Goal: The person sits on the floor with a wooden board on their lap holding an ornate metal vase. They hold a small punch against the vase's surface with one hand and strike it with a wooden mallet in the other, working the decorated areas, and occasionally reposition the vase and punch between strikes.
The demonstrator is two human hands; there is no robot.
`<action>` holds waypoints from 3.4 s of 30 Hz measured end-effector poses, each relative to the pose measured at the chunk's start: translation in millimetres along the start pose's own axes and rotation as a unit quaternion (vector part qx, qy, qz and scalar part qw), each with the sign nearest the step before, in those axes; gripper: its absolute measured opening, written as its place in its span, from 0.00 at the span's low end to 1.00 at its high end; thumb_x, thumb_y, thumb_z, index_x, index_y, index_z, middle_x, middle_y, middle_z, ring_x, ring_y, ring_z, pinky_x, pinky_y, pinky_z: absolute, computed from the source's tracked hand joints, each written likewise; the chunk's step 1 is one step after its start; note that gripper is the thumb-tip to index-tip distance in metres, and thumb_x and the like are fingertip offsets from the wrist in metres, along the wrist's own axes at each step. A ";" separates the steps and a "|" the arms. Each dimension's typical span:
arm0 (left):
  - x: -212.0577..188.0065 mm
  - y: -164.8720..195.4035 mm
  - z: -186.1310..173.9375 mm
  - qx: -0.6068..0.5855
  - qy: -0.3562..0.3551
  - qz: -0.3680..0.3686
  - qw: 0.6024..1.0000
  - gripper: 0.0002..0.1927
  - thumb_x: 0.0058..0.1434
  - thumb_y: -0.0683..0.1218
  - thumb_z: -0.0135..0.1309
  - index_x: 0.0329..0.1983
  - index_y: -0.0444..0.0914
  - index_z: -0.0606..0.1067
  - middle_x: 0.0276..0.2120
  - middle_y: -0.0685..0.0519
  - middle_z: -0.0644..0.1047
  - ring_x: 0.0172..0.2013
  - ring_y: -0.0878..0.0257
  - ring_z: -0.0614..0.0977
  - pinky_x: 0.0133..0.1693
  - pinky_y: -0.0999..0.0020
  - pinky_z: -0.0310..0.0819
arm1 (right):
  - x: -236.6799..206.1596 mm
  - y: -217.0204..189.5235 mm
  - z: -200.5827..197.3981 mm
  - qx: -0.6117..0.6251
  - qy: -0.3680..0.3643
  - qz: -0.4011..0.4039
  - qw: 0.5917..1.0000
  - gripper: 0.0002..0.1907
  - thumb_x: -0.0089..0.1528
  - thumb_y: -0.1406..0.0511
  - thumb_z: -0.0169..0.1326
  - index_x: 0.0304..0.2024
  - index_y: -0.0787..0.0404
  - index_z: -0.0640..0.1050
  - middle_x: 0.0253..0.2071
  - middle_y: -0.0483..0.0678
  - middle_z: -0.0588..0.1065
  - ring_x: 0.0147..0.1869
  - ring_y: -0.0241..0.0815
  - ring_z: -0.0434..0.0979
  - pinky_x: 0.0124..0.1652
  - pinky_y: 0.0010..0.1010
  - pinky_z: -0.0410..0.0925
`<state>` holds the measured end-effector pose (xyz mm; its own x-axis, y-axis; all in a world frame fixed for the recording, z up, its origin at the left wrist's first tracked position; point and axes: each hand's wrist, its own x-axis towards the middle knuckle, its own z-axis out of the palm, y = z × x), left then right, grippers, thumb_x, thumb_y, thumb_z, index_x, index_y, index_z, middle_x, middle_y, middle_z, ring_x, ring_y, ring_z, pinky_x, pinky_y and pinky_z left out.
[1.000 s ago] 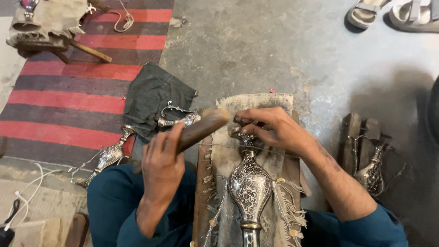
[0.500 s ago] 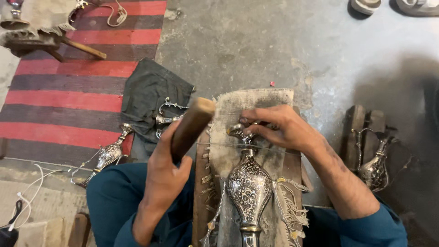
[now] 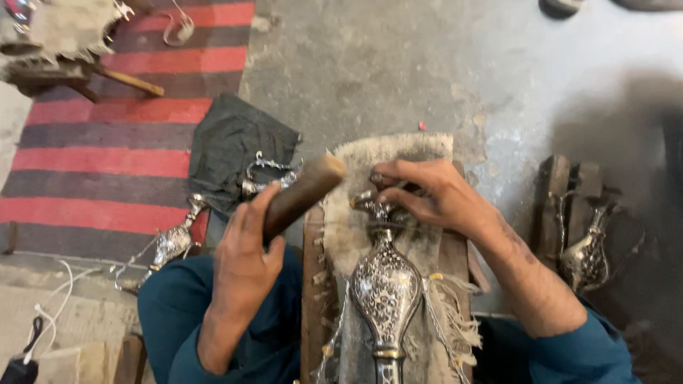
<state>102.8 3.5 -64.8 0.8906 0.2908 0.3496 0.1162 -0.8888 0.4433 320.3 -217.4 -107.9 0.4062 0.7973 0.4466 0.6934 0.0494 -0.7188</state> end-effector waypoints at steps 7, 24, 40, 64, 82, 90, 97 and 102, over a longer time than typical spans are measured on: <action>-0.1 4.1 4.5 -0.133 0.077 -0.005 0.988 0.38 0.55 0.34 0.55 0.70 0.40 0.61 0.59 0.40 0.74 0.58 0.42 0.78 0.54 0.55 0.75 | 0.0 4.7 2.5 -0.024 -0.013 -0.024 0.999 0.18 0.60 0.66 0.64 0.53 0.59 0.79 0.41 0.48 0.84 0.40 0.42 0.86 0.36 0.32 0.76; 10.4 9.0 2.3 0.029 0.095 0.075 0.992 0.36 0.57 0.34 0.58 0.69 0.42 0.65 0.48 0.48 0.75 0.49 0.49 0.78 0.53 0.53 0.72 | 0.8 -2.0 -0.1 0.007 -0.009 -0.012 1.000 0.18 0.61 0.68 0.62 0.54 0.59 0.78 0.42 0.49 0.84 0.42 0.43 0.87 0.40 0.32 0.77; 14.0 8.2 2.8 0.190 0.063 0.107 0.974 0.36 0.50 0.34 0.61 0.64 0.45 0.70 0.44 0.51 0.77 0.44 0.51 0.79 0.51 0.51 0.69 | -1.7 6.8 -0.5 0.028 -0.012 -0.033 0.999 0.18 0.62 0.69 0.60 0.56 0.60 0.78 0.41 0.50 0.83 0.42 0.43 0.87 0.39 0.33 0.77; 7.5 -0.9 1.3 0.008 0.042 0.037 0.998 0.38 0.53 0.34 0.59 0.68 0.44 0.66 0.52 0.43 0.76 0.54 0.42 0.79 0.54 0.53 0.74 | -7.7 14.3 0.0 0.113 -0.010 0.030 0.993 0.16 0.63 0.71 0.59 0.54 0.62 0.80 0.44 0.48 0.84 0.45 0.40 0.87 0.44 0.30 0.78; 22.6 19.7 7.4 -0.052 0.026 0.083 0.995 0.40 0.53 0.32 0.56 0.70 0.40 0.63 0.53 0.43 0.76 0.54 0.43 0.80 0.54 0.54 0.74 | -24.2 21.1 -5.3 0.035 0.032 -0.009 0.999 0.17 0.59 0.70 0.64 0.52 0.62 0.80 0.38 0.49 0.84 0.41 0.42 0.87 0.38 0.31 0.77; 25.7 17.0 6.1 0.090 0.066 0.140 0.984 0.38 0.55 0.35 0.57 0.71 0.48 0.66 0.40 0.49 0.71 0.43 0.49 0.76 0.48 0.53 0.72 | -25.7 21.2 -6.6 0.016 0.026 -0.020 0.999 0.17 0.60 0.70 0.63 0.52 0.61 0.80 0.38 0.49 0.83 0.38 0.42 0.86 0.36 0.31 0.76; 32.0 19.0 -6.9 0.143 -0.004 0.042 0.989 0.44 0.47 0.34 0.62 0.69 0.47 0.67 0.40 0.44 0.74 0.45 0.43 0.78 0.47 0.49 0.73 | -23.4 20.3 -3.1 0.059 0.059 -0.006 0.996 0.18 0.62 0.70 0.62 0.55 0.63 0.77 0.45 0.49 0.84 0.47 0.41 0.88 0.45 0.29 0.81; 34.2 25.0 -7.1 -0.045 0.000 0.059 0.997 0.42 0.51 0.33 0.58 0.70 0.45 0.63 0.52 0.42 0.75 0.52 0.42 0.79 0.51 0.52 0.74 | -27.8 18.9 -4.8 0.015 0.071 0.002 0.997 0.17 0.60 0.69 0.64 0.52 0.64 0.79 0.42 0.51 0.83 0.44 0.44 0.87 0.42 0.31 0.79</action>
<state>133.1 -6.3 -35.9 0.8960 0.1853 0.4035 -0.0302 -0.8813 0.4716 325.0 -241.6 -131.4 0.4895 0.7048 0.5135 0.6745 0.0672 -0.7352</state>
